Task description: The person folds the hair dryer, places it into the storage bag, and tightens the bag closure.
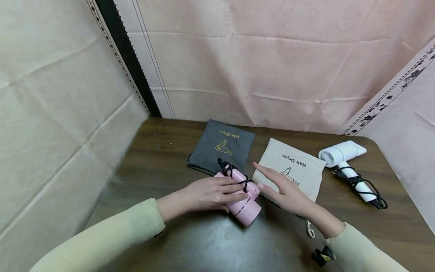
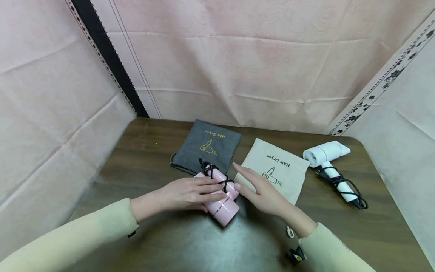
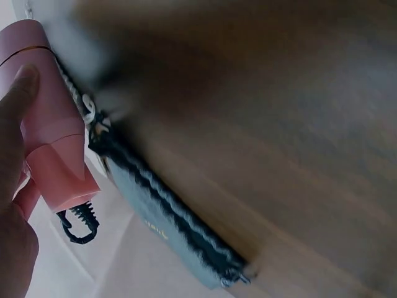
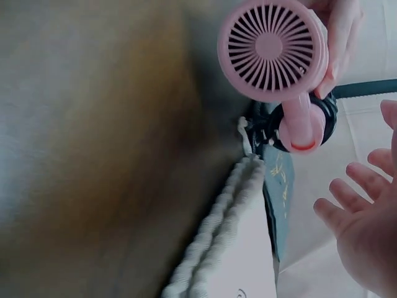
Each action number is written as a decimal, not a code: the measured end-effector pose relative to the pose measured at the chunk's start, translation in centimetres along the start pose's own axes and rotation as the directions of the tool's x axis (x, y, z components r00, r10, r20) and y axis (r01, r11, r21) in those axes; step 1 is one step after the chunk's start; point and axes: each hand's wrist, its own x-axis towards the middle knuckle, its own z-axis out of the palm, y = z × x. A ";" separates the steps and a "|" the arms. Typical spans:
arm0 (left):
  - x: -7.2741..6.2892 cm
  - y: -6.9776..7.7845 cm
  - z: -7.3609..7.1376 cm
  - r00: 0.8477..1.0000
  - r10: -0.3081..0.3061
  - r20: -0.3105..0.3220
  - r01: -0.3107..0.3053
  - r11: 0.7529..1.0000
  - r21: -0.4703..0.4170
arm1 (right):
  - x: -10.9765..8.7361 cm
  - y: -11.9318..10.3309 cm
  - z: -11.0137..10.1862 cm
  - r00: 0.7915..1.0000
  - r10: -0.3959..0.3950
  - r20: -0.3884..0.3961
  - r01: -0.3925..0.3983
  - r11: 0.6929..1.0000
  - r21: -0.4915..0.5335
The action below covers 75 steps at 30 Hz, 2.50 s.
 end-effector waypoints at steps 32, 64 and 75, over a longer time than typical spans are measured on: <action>-1.2 0.7 2.1 0.983 -0.147 -0.105 0.126 0.974 -0.186 | -4.7 -1.2 4.5 0.945 -0.324 -0.028 0.310 0.923 -0.227; -4.0 -9.4 1.0 0.796 -0.532 0.289 0.582 0.804 -0.120 | -3.3 0.4 7.0 0.846 -0.521 0.110 0.501 0.708 -0.499; -4.0 -9.5 2.2 0.800 -0.488 0.349 0.547 0.832 -0.092 | -4.5 1.1 6.1 0.837 -0.536 0.110 0.519 0.715 -0.468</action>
